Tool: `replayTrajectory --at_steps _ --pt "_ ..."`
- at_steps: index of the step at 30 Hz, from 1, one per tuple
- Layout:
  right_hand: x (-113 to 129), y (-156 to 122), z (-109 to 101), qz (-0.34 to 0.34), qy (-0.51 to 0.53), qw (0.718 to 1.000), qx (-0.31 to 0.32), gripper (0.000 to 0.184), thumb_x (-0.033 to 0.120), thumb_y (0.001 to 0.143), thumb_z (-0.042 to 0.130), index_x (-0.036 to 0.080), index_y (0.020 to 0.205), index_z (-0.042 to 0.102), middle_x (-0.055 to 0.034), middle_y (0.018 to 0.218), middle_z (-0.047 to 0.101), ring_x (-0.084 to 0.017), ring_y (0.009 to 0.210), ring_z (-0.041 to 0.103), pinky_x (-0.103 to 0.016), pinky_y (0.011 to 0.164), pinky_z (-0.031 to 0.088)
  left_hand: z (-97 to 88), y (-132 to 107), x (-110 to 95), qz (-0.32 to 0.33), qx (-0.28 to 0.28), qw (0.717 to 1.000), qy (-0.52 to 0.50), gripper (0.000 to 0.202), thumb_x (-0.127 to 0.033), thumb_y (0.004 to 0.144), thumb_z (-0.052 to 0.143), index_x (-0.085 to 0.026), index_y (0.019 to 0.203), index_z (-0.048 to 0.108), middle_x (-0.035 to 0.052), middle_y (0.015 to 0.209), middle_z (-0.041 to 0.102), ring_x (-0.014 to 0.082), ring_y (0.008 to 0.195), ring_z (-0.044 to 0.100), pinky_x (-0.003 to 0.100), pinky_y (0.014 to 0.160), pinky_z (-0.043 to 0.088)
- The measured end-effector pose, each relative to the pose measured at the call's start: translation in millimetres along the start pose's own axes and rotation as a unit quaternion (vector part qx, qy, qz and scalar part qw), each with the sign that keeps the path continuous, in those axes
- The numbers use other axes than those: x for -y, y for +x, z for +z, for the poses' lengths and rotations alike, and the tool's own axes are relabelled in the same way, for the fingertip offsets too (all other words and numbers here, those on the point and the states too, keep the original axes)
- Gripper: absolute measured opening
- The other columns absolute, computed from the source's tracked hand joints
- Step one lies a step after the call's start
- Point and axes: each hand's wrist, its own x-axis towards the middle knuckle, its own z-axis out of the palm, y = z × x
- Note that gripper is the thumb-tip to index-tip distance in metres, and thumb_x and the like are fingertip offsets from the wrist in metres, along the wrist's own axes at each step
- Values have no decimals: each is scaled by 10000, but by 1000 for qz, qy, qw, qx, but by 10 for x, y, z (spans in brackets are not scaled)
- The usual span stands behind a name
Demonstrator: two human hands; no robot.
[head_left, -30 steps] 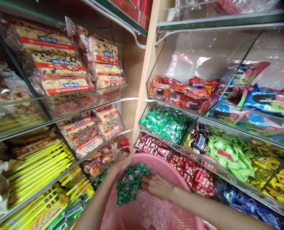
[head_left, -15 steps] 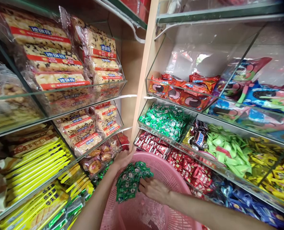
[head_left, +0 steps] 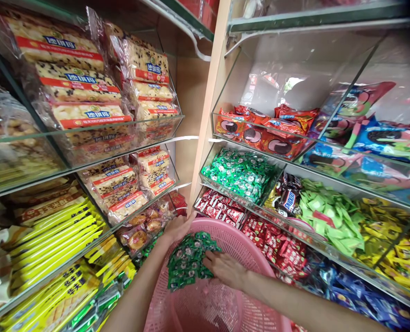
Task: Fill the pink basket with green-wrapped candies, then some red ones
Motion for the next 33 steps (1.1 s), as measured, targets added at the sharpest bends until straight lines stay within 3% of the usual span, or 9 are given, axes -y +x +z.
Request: replayTrajectory --at_steps 3,8,13,21,33 --pt "-2 -4 32 14 8 1000 -2 518 594 701 607 150 963 557 -79 938 607 -216 767 605 -302 586 427 -11 -11 -10 2 2 1000 1 810 -703 800 72 -148 715 656 133 755 666 281 769 617 320 652 390" --pt "-6 2 26 38 10 999 4 429 439 714 685 149 999 549 -80 973 606 -209 777 608 -290 584 401 25 27 24 6 -8 1000 5 829 -717 792 62 -144 760 661 129 785 664 266 766 612 302 622 381" --pt "-9 39 -3 53 18 998 -5 314 361 775 643 155 996 562 -91 990 611 -218 828 603 -295 596 410 69 69 60 5 -9 1000 -1 820 -721 791 74 -151 703 658 133 741 658 264 758 614 299 624 373" --pt "-28 81 53 49 8 999 -3 337 384 773 639 146 997 555 -88 968 613 -214 805 606 -302 597 438 92 96 93 3 -15 1000 -14 784 -716 794 120 -153 712 660 129 727 666 256 738 614 303 635 364" --pt "-95 96 -62 71 -16 997 36 433 404 729 679 136 1044 549 -89 980 622 -227 801 629 -310 597 467 59 69 57 -5 -18 1000 -23 730 -705 792 169 -156 720 645 111 742 664 251 765 604 297 659 368"
